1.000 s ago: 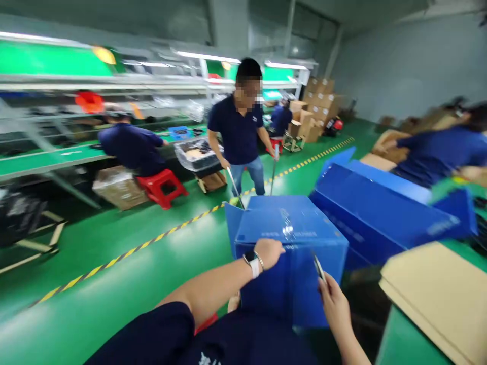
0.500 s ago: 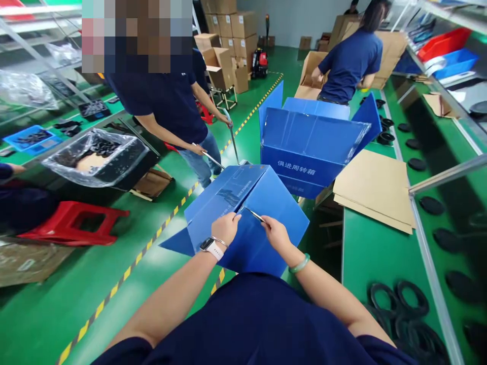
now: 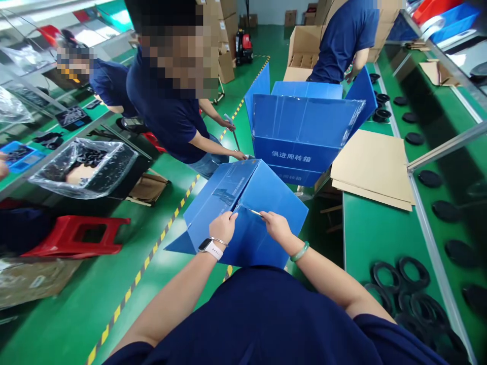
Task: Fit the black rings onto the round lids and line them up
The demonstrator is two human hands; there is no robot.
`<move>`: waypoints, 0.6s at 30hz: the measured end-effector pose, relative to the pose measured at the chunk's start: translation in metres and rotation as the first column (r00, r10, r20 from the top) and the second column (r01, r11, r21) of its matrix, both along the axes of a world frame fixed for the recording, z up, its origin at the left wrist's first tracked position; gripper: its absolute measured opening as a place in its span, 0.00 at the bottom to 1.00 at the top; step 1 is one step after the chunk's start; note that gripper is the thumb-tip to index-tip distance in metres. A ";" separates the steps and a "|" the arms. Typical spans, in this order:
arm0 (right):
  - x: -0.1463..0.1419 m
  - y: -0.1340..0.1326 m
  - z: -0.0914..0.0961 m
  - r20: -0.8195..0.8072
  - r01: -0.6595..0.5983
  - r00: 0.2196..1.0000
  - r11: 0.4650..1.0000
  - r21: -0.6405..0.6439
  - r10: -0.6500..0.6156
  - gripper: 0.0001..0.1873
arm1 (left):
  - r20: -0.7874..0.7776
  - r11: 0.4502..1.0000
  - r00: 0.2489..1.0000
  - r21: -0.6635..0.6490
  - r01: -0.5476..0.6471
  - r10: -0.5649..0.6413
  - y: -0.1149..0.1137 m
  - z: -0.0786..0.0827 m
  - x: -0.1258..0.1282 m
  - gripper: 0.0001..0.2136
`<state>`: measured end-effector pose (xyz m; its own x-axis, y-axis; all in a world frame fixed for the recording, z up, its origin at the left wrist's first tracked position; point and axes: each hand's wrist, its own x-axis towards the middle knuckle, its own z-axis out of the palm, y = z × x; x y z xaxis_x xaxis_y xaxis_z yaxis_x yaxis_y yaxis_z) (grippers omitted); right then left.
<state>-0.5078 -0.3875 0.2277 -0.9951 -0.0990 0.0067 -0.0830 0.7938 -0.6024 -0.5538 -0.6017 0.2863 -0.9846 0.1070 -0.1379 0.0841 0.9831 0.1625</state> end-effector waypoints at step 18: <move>-0.069 0.049 -0.059 0.278 0.178 0.960 0.847 -0.501 -0.037 0.05 | -0.144 0.878 0.928 0.302 0.371 -0.342 -0.023 0.003 0.050 0.15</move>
<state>-0.5765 -0.3386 0.1682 -0.9741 -0.0435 -0.2219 0.1925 0.3557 -0.9146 -0.5036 -0.6244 0.2896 -0.8777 0.4772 0.0442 0.4463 0.7803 0.4382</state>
